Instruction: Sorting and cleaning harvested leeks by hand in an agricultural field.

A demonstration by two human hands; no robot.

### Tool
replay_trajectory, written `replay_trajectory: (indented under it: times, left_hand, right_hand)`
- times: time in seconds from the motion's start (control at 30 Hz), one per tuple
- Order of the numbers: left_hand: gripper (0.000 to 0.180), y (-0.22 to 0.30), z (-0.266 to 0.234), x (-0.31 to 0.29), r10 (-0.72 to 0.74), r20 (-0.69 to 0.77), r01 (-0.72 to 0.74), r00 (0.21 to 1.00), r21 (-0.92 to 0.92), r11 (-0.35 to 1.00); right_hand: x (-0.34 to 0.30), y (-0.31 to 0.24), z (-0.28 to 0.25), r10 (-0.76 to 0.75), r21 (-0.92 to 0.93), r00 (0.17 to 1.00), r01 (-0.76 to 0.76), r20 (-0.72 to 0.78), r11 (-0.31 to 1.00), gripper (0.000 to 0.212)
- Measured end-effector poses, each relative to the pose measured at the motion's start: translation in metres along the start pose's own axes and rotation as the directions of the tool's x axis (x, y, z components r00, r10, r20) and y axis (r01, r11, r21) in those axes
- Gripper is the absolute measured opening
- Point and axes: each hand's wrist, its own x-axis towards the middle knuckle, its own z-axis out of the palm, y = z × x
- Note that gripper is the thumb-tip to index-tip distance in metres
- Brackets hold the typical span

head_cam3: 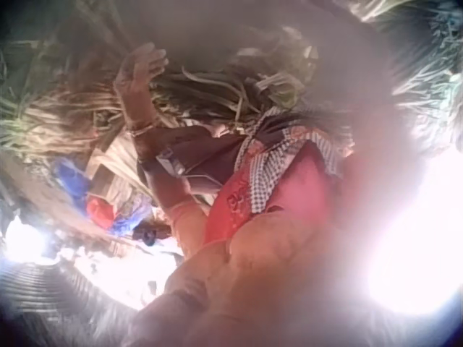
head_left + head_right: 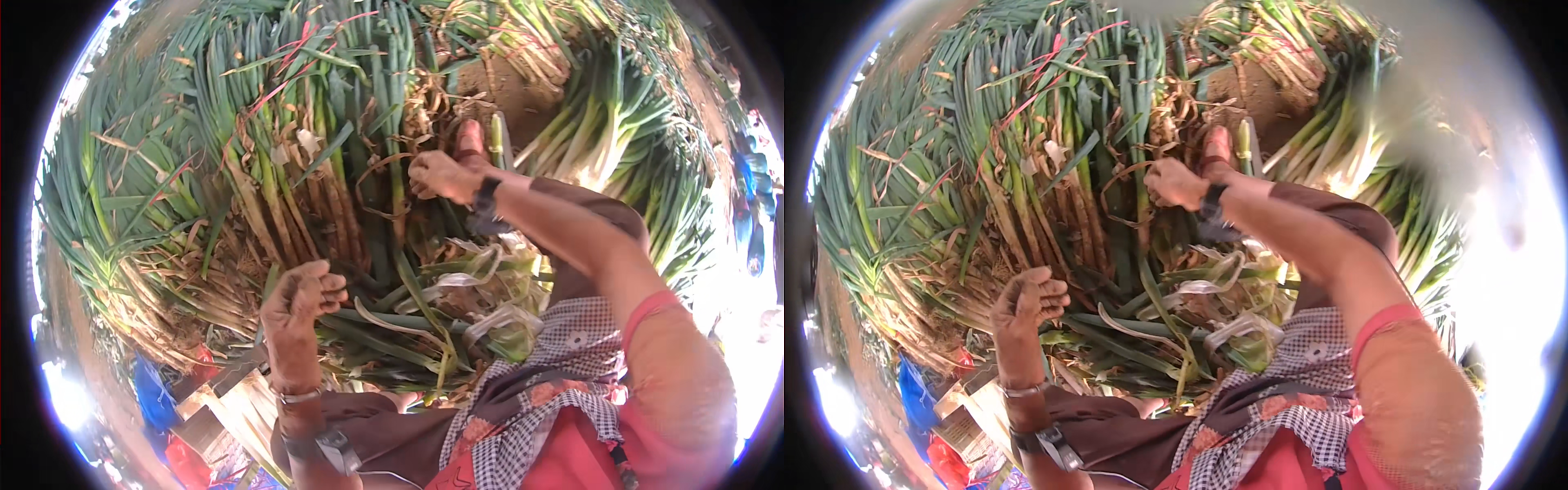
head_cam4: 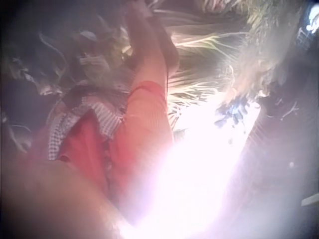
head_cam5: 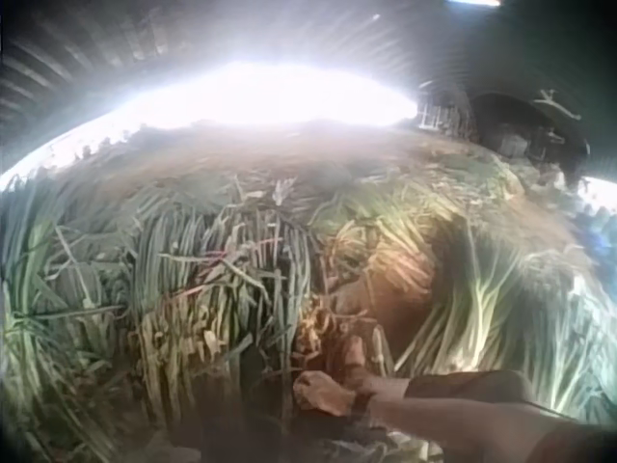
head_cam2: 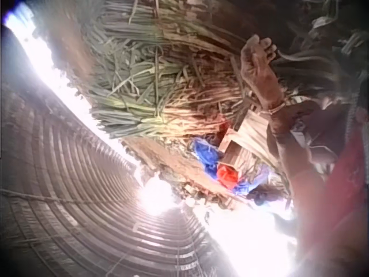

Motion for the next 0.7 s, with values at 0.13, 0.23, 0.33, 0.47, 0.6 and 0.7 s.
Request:
replay_trajectory:
  times: [0.13,0.23,0.33,0.47,0.6,0.7]
  left_hand:
    - [0.031,0.006,-0.01,-0.006,-0.038,-0.037,0.039,0.999,0.031,0.999]
    - [0.035,0.009,-0.025,-0.016,-0.128,-0.048,0.128,0.991,-0.017,0.992]
    - [0.032,0.012,-0.022,-0.002,-0.123,0.005,0.123,0.992,-0.063,0.99]
    - [0.031,0.019,-0.024,-0.002,-0.116,-0.007,0.116,0.993,-0.07,0.991]
    - [0.032,0.011,-0.029,-0.012,-0.1,-0.086,0.096,0.991,-0.046,0.994]
    - [0.03,0.017,-0.028,-0.012,-0.059,-0.09,0.054,0.994,-0.065,0.996]
  right_hand:
    - [0.047,0.087,0.071,-0.044,-0.483,0.959,-0.101,-0.28,0.87,0.034]
    - [0.056,0.097,0.126,0.327,-0.16,0.843,-0.427,-0.428,0.89,0.024]
    - [0.078,0.125,0.113,0.475,0.309,0.779,-0.372,-0.409,0.875,0.029]
    - [0.083,0.117,0.097,0.284,0.634,0.929,-0.073,-0.238,0.77,0.026]
    - [0.01,0.019,0.117,0.036,0.885,0.997,-0.078,0.07,0.458,0.013]
    - [-0.05,-0.02,0.124,-0.175,0.922,0.959,-0.151,0.225,0.357,0.012]
